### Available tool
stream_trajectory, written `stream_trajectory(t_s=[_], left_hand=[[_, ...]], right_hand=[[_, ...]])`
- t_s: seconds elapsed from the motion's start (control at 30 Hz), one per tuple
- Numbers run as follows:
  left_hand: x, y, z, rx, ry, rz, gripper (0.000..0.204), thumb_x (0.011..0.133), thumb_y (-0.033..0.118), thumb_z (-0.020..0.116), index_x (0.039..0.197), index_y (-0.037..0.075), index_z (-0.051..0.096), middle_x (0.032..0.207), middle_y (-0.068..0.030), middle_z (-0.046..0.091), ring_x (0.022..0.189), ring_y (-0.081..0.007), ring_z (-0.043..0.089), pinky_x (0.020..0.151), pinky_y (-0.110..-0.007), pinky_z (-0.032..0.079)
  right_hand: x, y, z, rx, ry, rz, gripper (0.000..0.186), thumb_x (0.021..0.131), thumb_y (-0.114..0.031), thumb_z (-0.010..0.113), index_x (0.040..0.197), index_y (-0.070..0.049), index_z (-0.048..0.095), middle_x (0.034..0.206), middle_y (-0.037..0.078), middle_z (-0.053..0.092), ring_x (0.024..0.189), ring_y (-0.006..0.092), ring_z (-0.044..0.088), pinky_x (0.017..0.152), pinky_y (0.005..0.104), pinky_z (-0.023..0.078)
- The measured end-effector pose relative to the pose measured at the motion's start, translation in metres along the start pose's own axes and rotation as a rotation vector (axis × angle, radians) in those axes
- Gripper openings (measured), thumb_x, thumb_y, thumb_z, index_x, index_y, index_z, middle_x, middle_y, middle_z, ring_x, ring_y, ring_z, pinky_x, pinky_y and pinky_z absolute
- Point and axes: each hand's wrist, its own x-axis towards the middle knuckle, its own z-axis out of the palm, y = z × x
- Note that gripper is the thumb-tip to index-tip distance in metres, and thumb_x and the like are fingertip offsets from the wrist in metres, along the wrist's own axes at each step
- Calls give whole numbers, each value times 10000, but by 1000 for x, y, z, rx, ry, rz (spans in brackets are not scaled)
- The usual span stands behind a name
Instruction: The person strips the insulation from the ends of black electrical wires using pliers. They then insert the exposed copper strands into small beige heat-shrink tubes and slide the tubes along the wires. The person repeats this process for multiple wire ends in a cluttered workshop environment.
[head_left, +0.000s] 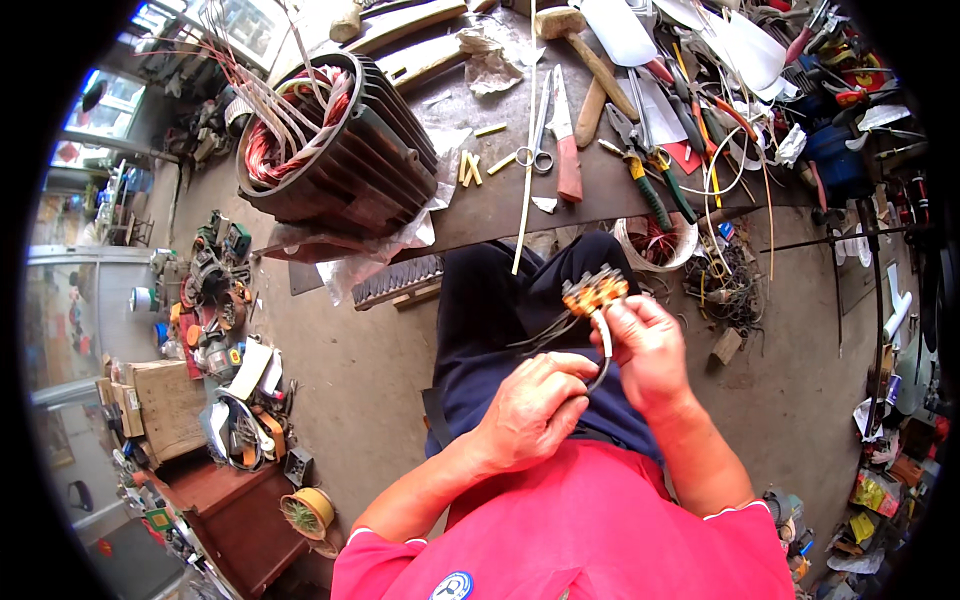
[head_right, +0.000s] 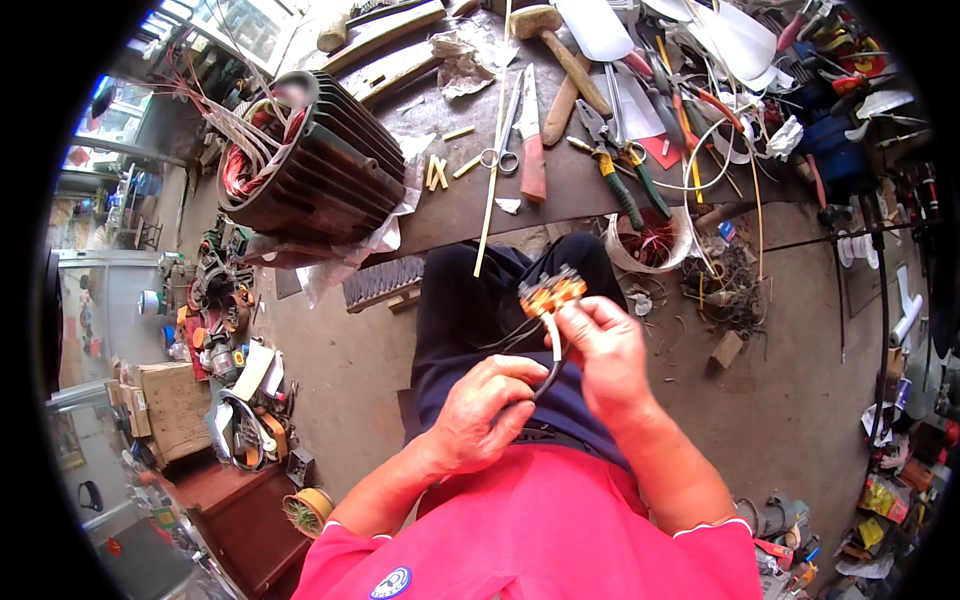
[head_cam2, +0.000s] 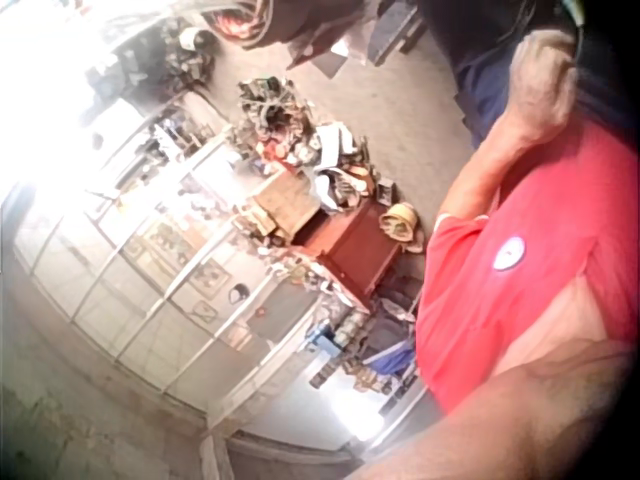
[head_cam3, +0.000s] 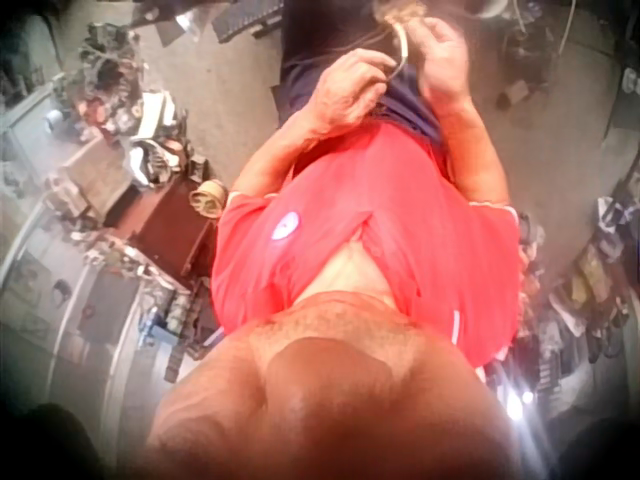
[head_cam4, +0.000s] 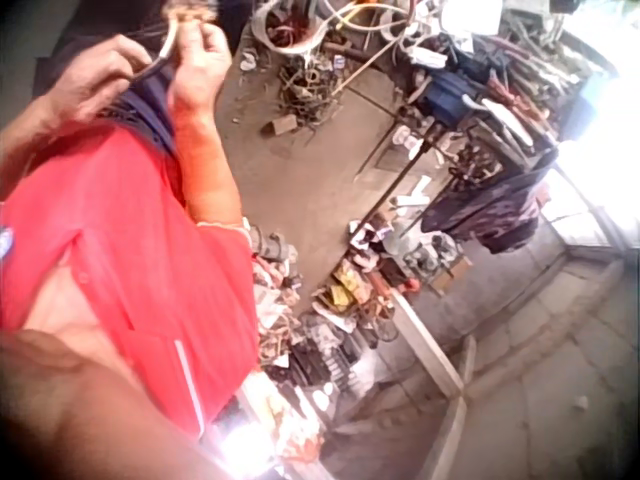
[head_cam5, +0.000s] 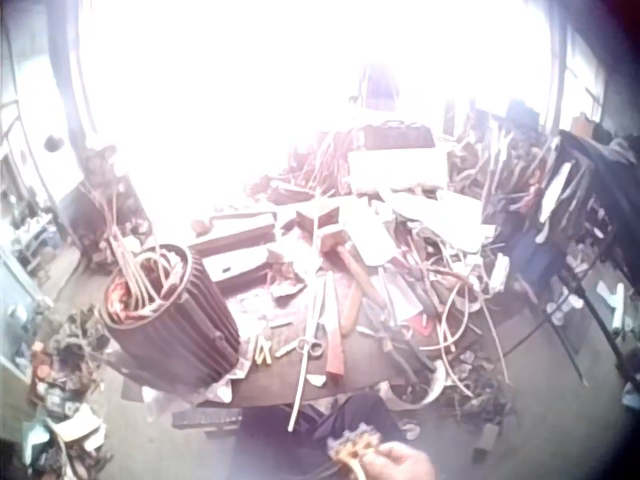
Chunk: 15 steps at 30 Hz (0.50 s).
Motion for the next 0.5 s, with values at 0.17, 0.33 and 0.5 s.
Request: stream_trajectory(t_s=[0.17,0.33,0.5], left_hand=[[34,-24,-20,164,66,8,110,924,80,654,1008,12,675,1081,-155,638,949,-303,633,829,-372,512],[96,-74,-56,519,351,-246,152,945,118,622,1036,5,668,1040,-179,636,878,-359,657,778,-406,533],[152,-131,-67,1034,388,-399,163,934,175,613,1007,31,633,1044,-199,615,859,-402,685,748,-476,577]], right_hand=[[25,-59,-1,114,-12,-291,184,987,-48,592,1152,-10,663,1043,61,707,883,121,665,790,278,550],[73,-110,6,-90,22,-516,224,988,-70,608,1186,10,674,1007,38,707,838,93,641,746,234,514],[132,-131,3,-476,116,-536,251,954,-132,662,1178,-24,700,869,-18,683,721,44,596,607,183,443]])
